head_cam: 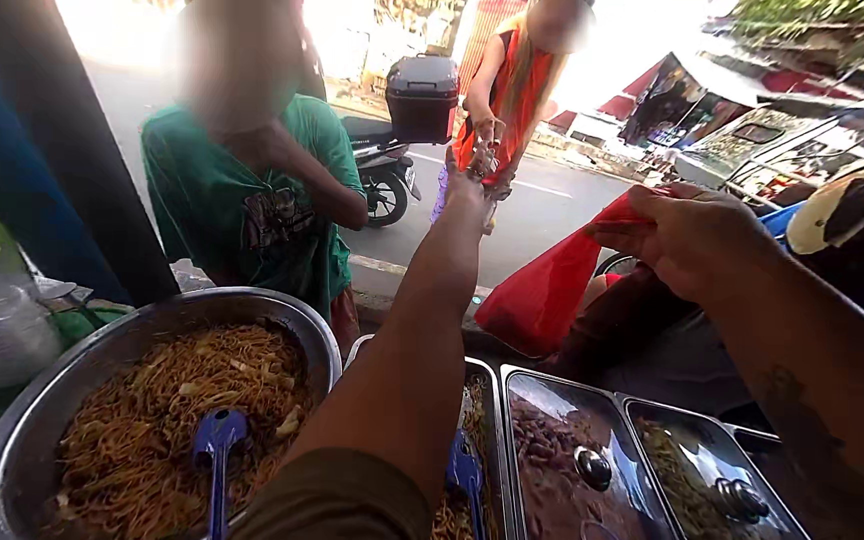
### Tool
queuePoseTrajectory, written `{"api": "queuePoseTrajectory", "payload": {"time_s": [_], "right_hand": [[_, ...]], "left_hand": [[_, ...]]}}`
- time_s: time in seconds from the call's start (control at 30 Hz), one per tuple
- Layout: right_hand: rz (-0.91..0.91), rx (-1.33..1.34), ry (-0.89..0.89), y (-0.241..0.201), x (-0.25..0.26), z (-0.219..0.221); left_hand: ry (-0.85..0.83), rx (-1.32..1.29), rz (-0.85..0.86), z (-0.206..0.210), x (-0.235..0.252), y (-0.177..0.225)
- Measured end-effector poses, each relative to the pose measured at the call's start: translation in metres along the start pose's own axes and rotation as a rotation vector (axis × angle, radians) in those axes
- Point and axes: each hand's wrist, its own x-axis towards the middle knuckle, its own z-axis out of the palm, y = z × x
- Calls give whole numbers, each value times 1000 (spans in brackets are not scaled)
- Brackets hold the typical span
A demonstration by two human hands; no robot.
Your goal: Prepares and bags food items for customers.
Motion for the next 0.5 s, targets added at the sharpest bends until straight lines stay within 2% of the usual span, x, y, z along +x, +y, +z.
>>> {"api": "queuePoseTrajectory", "payload": {"time_s": [0.07, 0.13, 0.23, 0.3, 0.37, 0.4, 0.47, 0.5], "right_hand": [[-10, -12, -1, 4, 3, -2], [-10, -32, -6, 0, 8, 2], [0, -43, 5, -1, 23, 9], [11, -42, -6, -1, 34, 18], [31, -43, -22, -1, 43, 30], [33, -34, -28, 1, 49, 38], [37, -29, -52, 6, 61, 54], [44, -16, -63, 8, 66, 63]], "left_hand": [[-87, 46, 10, -11, -2, -1], [-68, 186, 59, -14, 1, -2], [38, -92, 66, -2, 11, -4], [4, -133, 96, -17, -13, -4], [-70, -46, 165, -35, -52, -5], [29, 20, 254, -29, -73, -11], [609, -34, 548, 15, -108, -33], [650, -69, 662, 6, -142, -43]]}}
